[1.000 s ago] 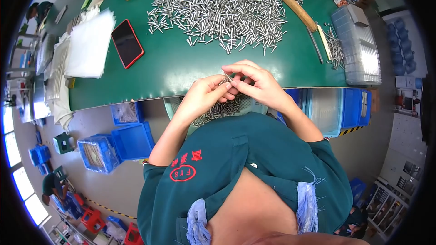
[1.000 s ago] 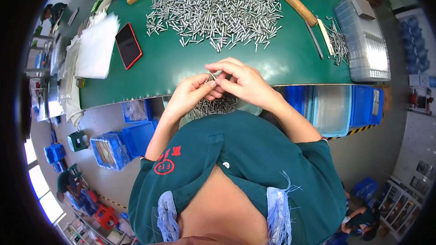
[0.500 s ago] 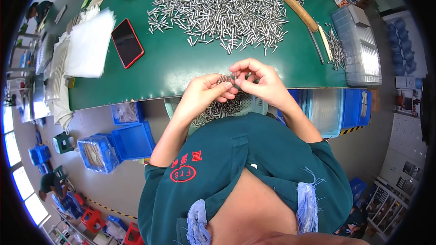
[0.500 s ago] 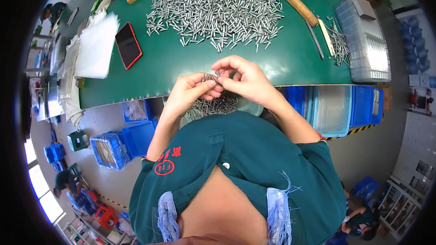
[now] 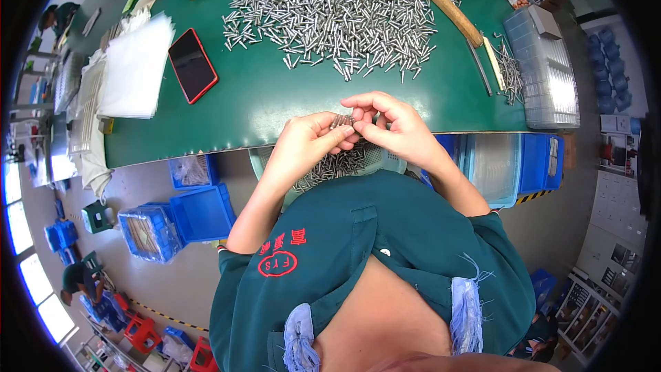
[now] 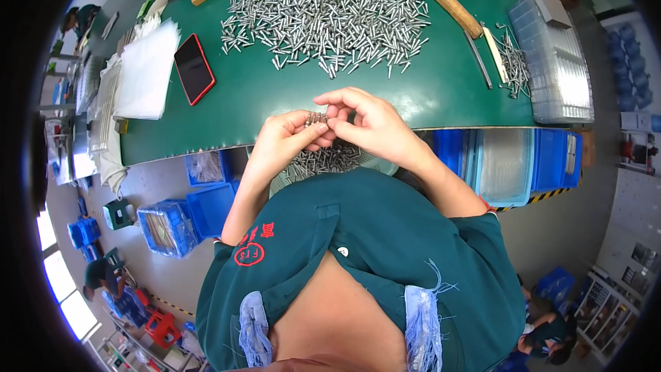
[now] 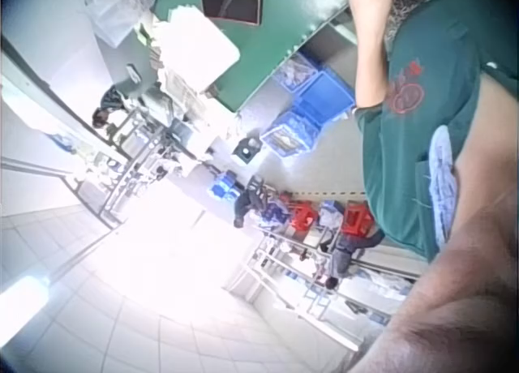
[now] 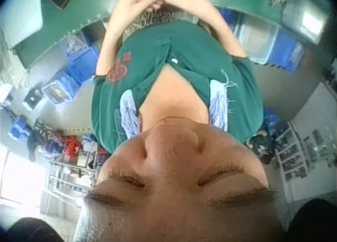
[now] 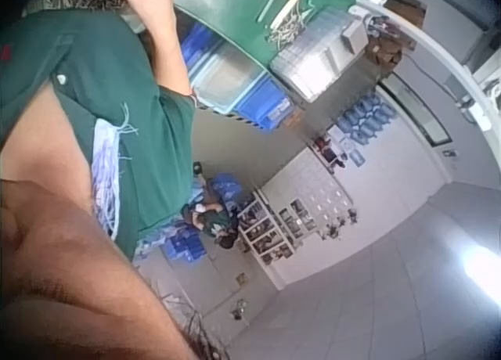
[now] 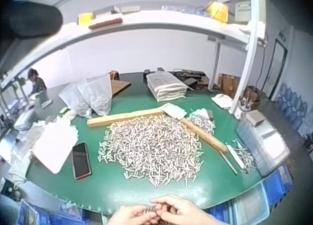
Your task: Sorting and inspecting small metal pins/components on a workbench.
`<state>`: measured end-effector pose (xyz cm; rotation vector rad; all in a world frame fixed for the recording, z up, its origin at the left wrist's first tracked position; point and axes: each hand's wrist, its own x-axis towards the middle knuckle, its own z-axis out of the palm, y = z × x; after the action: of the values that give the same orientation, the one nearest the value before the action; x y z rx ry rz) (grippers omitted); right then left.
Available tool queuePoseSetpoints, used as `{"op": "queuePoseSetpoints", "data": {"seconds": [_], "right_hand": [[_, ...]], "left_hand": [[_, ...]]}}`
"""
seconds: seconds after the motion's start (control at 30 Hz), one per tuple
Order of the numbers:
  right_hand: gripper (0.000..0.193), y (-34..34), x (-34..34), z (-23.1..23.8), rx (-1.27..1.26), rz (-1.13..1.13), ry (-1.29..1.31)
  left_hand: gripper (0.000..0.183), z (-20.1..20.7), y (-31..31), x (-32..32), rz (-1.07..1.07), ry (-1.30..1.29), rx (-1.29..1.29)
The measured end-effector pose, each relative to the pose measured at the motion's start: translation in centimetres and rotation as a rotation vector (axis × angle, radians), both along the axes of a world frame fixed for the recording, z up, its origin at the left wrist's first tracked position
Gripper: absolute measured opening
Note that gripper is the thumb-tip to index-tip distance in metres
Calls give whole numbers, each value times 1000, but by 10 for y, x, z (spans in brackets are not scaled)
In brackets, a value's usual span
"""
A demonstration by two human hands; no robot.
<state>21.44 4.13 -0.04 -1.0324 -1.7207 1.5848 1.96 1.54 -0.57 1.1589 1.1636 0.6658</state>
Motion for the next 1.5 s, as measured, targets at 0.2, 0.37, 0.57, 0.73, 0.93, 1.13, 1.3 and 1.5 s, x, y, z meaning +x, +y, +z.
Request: {"op": "queuePoseSetpoints", "data": {"seconds": [0.2,0.37,0.57,0.73,0.93,1.13,1.3,1.5], "right_hand": [[34,0,-1,1,-14,-9,17],[34,1,-1,-1,-20,-8,27],[33,2,-1,0,-103,2,67],[33,4,-2,-5,-131,22,113],[32,4,0,-3,-107,33,76],[28,2,0,-7,7,28,5],[24,1,-6,-6,98,-6,-57],[19,1,-11,-15,210,-91,-153]], "left_hand": [[24,3,2,-1,-32,-7,-53],[26,3,3,-2,-40,-34,-83],[26,-2,4,-3,-46,-76,-101],[25,-4,5,-3,-54,-124,-136],[23,-5,5,-4,-56,-130,-146],[22,-4,5,-2,-37,-12,-72],[20,-11,5,-4,-58,208,92],[20,6,6,2,-137,467,198]]}}
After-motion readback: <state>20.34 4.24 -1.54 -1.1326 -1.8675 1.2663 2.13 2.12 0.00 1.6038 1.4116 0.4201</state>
